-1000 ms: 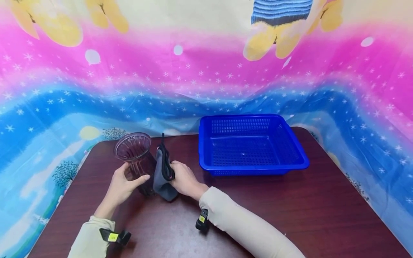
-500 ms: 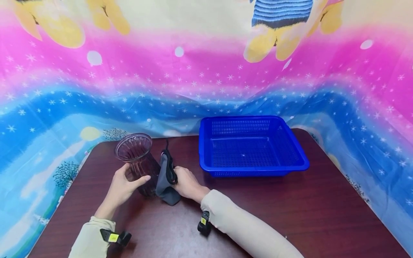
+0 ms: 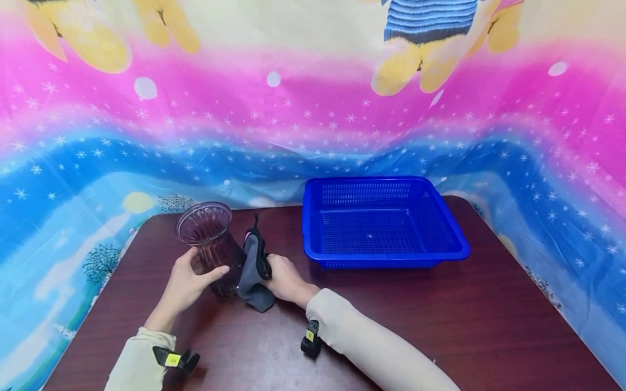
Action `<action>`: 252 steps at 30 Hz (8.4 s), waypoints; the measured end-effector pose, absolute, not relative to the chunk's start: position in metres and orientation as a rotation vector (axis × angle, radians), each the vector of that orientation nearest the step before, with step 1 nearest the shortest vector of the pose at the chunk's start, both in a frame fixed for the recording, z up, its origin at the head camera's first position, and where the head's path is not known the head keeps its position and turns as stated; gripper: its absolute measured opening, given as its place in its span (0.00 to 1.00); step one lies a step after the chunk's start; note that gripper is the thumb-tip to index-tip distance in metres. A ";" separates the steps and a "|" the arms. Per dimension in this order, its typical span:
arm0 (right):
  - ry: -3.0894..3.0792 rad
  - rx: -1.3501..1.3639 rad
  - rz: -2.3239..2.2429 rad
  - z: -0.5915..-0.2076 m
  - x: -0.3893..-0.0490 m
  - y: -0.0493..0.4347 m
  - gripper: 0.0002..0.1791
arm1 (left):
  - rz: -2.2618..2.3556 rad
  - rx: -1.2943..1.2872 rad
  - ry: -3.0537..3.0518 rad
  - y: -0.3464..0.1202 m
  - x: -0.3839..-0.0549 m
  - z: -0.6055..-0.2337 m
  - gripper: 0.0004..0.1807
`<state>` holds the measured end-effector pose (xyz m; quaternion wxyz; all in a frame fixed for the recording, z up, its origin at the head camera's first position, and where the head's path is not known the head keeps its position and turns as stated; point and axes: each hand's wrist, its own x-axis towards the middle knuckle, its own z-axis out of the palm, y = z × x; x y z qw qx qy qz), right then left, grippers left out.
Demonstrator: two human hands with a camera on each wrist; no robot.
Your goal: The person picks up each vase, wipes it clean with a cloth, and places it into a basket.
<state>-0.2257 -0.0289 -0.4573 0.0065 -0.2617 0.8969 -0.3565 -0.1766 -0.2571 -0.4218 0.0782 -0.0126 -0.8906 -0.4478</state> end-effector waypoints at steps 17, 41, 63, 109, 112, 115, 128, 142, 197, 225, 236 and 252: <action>2.796 -0.869 -1.283 -0.453 -0.223 -0.032 0.04 | -1.337 -0.030 -2.672 -0.258 -0.177 -0.424 0.38; 2.805 -0.903 -1.391 -0.410 -0.223 -0.041 0.05 | -1.294 -0.059 -2.677 -0.259 -0.180 -0.425 0.36; 2.763 -1.027 -1.451 -0.373 -0.224 -0.044 0.04 | -1.354 -0.095 -2.640 -0.260 -0.179 -0.424 0.35; 2.781 -0.832 -1.173 -0.446 -0.225 -0.027 0.06 | -1.339 -0.055 -2.686 -0.260 -0.177 -0.425 0.38; 2.757 -0.810 -1.180 -0.450 -0.227 -0.026 0.07 | -1.343 -0.058 -2.682 -0.260 -0.177 -0.426 0.38; 2.749 -0.822 -1.185 -0.454 -0.228 -0.025 0.08 | -1.342 -0.058 -2.680 -0.260 -0.177 -0.426 0.38; 2.764 -0.817 -1.197 -0.454 -0.228 -0.028 0.06 | -1.341 -0.052 -2.676 -0.261 -0.178 -0.425 0.38; 2.803 -0.918 -1.268 -0.443 -0.226 -0.031 0.05 | -1.324 -0.053 -2.670 -0.257 -0.177 -0.424 0.37; 2.872 -0.961 -1.094 -0.427 -0.223 -0.031 0.05 | -1.324 -0.050 -2.675 -0.260 -0.177 -0.427 0.37; 2.791 -0.828 -1.207 -0.458 -0.227 -0.027 0.06 | -1.296 -0.055 -2.664 -0.259 -0.177 -0.429 0.36; 2.699 -0.811 -1.368 -0.455 -0.225 -0.028 0.02 | -1.308 -0.056 -2.667 -0.259 -0.177 -0.431 0.36; 2.720 -0.877 -1.410 -0.418 -0.224 -0.035 0.04 | -1.291 -0.046 -2.683 -0.259 -0.177 -0.427 0.36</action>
